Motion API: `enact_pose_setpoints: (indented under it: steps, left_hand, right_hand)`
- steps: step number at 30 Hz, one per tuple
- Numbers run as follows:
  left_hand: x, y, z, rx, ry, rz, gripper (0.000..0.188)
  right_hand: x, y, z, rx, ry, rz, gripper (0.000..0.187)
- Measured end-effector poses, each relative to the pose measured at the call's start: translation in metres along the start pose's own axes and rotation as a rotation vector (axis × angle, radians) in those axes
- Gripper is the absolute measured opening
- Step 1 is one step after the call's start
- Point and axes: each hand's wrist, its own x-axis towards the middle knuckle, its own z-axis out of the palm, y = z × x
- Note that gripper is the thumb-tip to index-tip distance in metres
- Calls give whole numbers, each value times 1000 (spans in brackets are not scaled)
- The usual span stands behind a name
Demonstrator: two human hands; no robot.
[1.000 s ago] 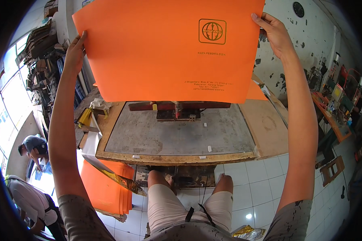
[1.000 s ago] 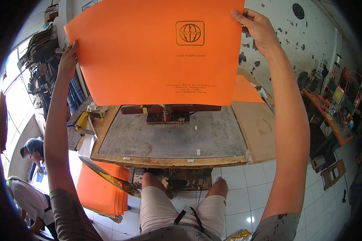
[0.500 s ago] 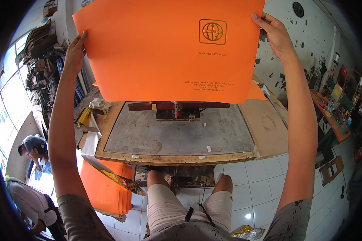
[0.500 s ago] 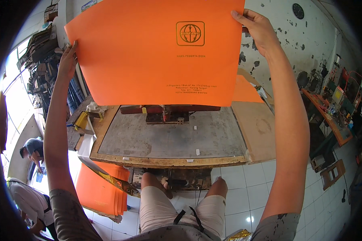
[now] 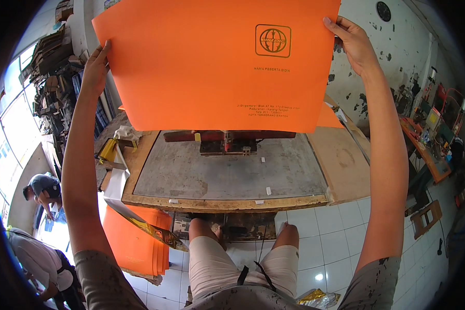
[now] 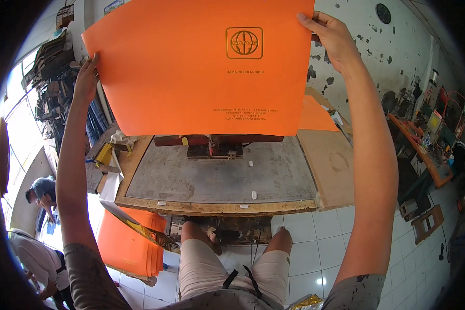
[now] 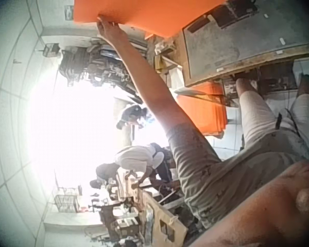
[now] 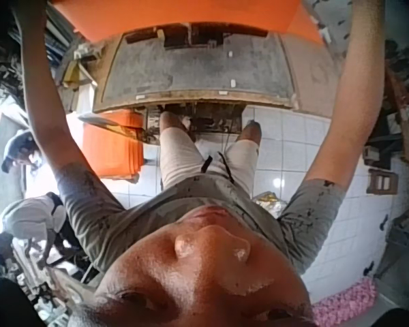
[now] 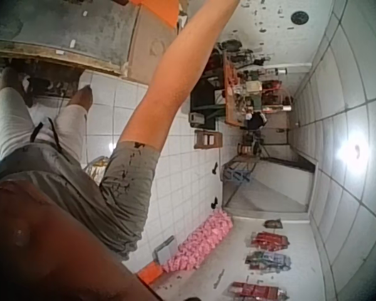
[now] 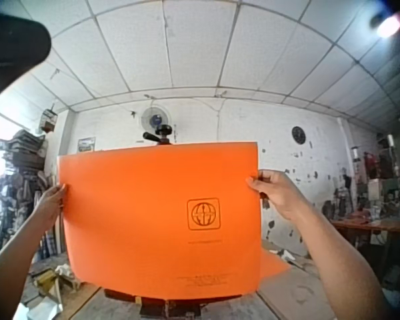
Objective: The person aligns and measures a plastic sheet on a table using a metal ruler, then turns to a machine, adjusts a knob, and holds up the plastic sheet with both hands.
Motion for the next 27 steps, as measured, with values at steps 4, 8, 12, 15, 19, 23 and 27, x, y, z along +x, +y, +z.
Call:
enact_pose_setpoints:
  steps: [4,8,12,15,19,23,27]
  left_hand:
    - [-1,-3,-1,3,0,-3,39]
    - [-3,-3,-1,-15,2,11,38]
    - [-5,-2,0,-21,-5,24,38]
    - [-8,-1,-1,-34,-11,33,38]
    - [-12,1,0,-27,-9,40,39]
    - [-14,2,-1,-29,2,31,38]
    - [-13,1,-5,-34,10,41,38]
  right_hand:
    - [-2,-2,3,-10,-6,-7,38]
    - [-4,-2,3,1,-6,-1,37]
    - [-5,-3,2,-15,-3,4,36]
    - [-7,-6,4,-14,-9,3,36]
    - [-8,-7,5,-6,-18,-4,35]
    - [-9,-8,4,-31,-25,-3,35]
    - [-10,-12,5,-28,-35,8,34]
